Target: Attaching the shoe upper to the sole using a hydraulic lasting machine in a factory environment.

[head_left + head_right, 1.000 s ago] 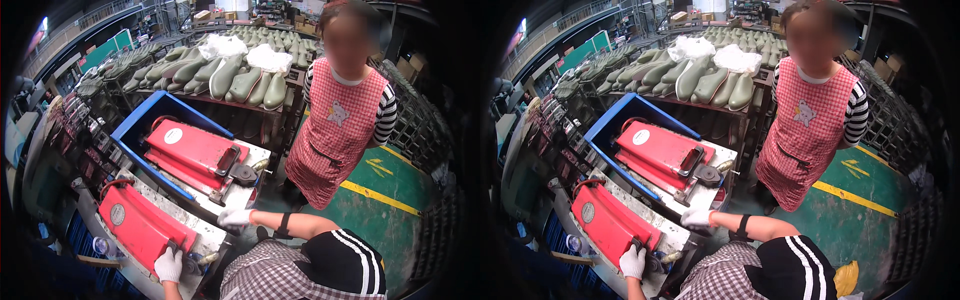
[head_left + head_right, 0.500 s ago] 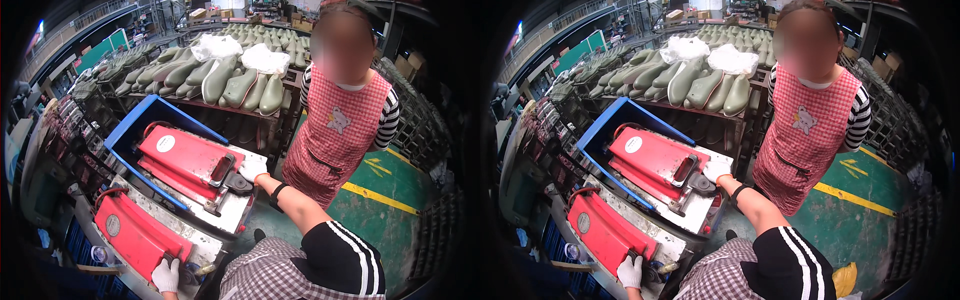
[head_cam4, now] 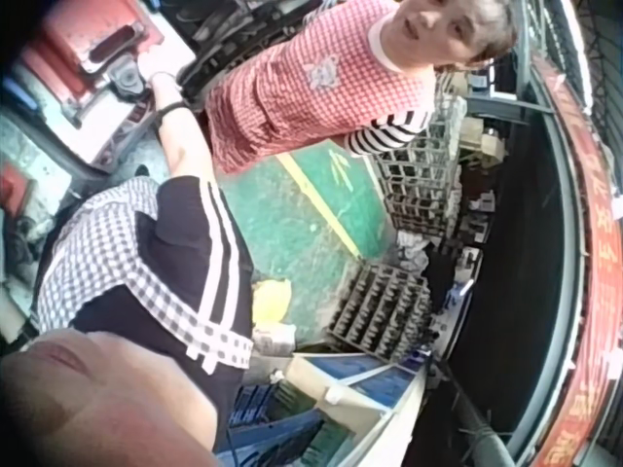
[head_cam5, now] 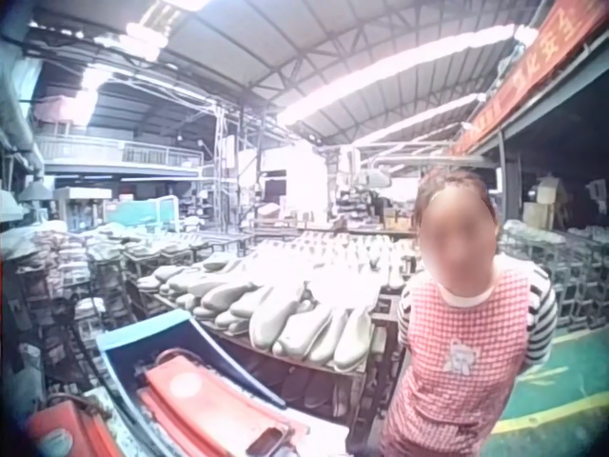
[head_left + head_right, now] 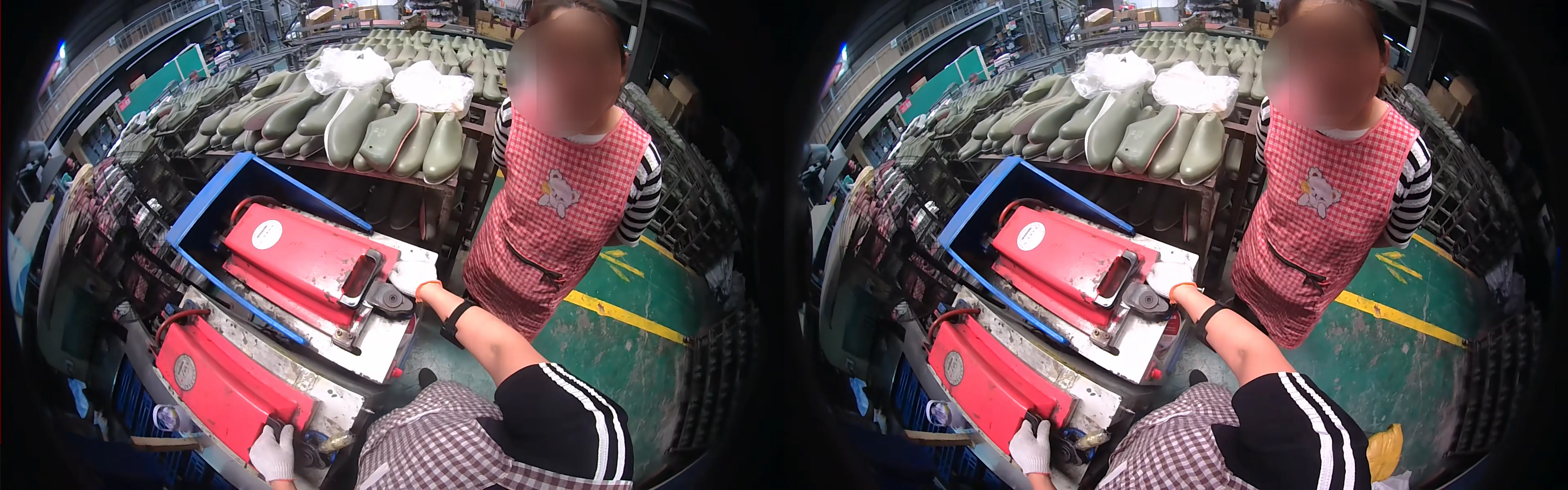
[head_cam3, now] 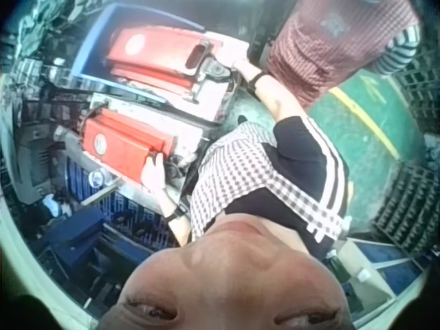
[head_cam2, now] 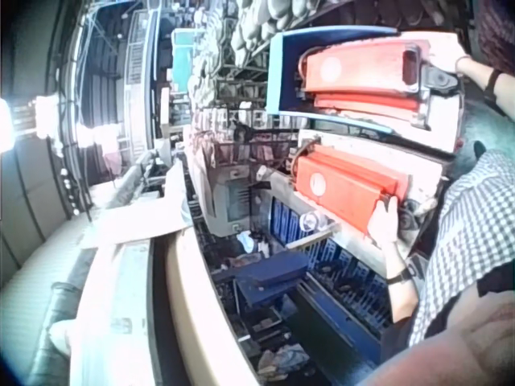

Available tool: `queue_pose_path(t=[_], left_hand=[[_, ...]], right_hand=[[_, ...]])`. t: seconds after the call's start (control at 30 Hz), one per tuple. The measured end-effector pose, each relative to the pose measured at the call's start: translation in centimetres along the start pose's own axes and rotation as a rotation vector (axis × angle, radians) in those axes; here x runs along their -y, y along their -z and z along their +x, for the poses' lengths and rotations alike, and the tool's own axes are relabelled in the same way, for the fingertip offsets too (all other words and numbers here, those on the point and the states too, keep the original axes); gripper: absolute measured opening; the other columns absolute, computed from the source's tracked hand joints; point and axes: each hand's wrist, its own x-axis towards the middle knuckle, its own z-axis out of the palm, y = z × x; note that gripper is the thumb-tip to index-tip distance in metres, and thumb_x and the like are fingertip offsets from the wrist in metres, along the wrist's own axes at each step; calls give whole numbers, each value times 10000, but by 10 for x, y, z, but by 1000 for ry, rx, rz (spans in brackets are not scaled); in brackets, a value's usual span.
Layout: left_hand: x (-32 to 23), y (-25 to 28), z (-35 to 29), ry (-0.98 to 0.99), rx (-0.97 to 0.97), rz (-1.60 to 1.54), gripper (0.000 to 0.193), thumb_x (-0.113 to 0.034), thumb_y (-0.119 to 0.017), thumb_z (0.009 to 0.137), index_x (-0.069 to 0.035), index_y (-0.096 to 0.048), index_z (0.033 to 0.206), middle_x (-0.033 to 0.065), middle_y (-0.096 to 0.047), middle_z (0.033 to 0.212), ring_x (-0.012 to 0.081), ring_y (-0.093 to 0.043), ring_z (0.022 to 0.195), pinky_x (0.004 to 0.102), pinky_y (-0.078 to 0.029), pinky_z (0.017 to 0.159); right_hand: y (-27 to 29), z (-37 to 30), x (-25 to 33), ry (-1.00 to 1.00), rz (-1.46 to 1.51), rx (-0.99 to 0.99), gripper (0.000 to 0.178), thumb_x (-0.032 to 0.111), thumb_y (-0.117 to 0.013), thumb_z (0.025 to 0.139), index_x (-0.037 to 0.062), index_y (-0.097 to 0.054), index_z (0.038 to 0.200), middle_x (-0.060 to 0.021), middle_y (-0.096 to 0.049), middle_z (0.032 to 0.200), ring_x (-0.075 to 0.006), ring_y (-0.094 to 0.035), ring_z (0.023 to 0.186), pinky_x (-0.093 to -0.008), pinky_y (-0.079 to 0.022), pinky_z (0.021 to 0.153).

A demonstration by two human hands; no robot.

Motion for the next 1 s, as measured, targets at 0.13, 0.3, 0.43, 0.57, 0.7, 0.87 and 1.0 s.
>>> queue_pose_path(t=[0.13, 0.3, 0.43, 0.57, 0.7, 0.87, 1.0], left_hand=[[2, -3, 0, -8, -18, 34, 499, -552, -738, 901, -64, -664, 828, 216, -672, 721, 451, -670, 683, 540, -520, 654], [1, -4, 0, -2, -18, 47, 517, -571, -716, 914, -64, -657, 830, 216, -668, 715, 450, -665, 673, 545, -515, 648], [-2, -6, -1, 15, -35, 34, 492, -546, -714, 924, -65, -675, 830, 223, -678, 720, 447, -678, 680, 542, -521, 651], [-3, -10, -1, 17, -91, 18, 466, -524, -721, 926, -66, -696, 838, 222, -685, 719, 440, -686, 676, 534, -529, 647], [-2, -13, 0, 29, -80, 46, 462, -523, -724, 925, -68, -702, 849, 219, -690, 724, 436, -689, 681, 532, -530, 649], [-3, -13, 1, 31, -81, 69, 471, -526, -718, 929, -62, -699, 851, 221, -688, 725, 435, -688, 682, 528, -526, 645], [-4, -12, 1, 50, -51, 41, 478, -528, -716, 930, -58, -695, 846, 221, -690, 730, 433, -690, 686, 527, -525, 647]], right_hand=[[2, 0, 2, -7, 19, 14, 456, 428, -490, 980, 132, -819, 1089, -154, -783, 1149, -367, -737, 1091, -474, -559, 963], [2, 1, 2, -25, 18, 13, 451, 417, -492, 975, 132, -823, 1088, -149, -788, 1133, -367, -745, 1074, -470, -563, 957], [2, 1, 2, -6, 34, -24, 448, 415, -492, 975, 136, -824, 1087, -143, -788, 1138, -365, -745, 1074, -470, -563, 957], [0, 2, 1, -11, 20, -23, 446, 414, -490, 975, 140, -825, 1081, -141, -790, 1133, -360, -747, 1069, -471, -565, 947], [-5, 4, -1, 7, 7, -30, 445, 412, -490, 977, 137, -826, 1070, -141, -791, 1125, -359, -747, 1064, -473, -568, 942], [-8, 4, -2, 26, 3, -60, 440, 411, -491, 976, 139, -825, 1066, -142, -791, 1116, -359, -748, 1061, -472, -569, 942], [-4, 1, 0, 18, 9, -54, 439, 410, -491, 975, 139, -822, 1073, -143, -790, 1121, -359, -746, 1065, -476, -567, 949]])
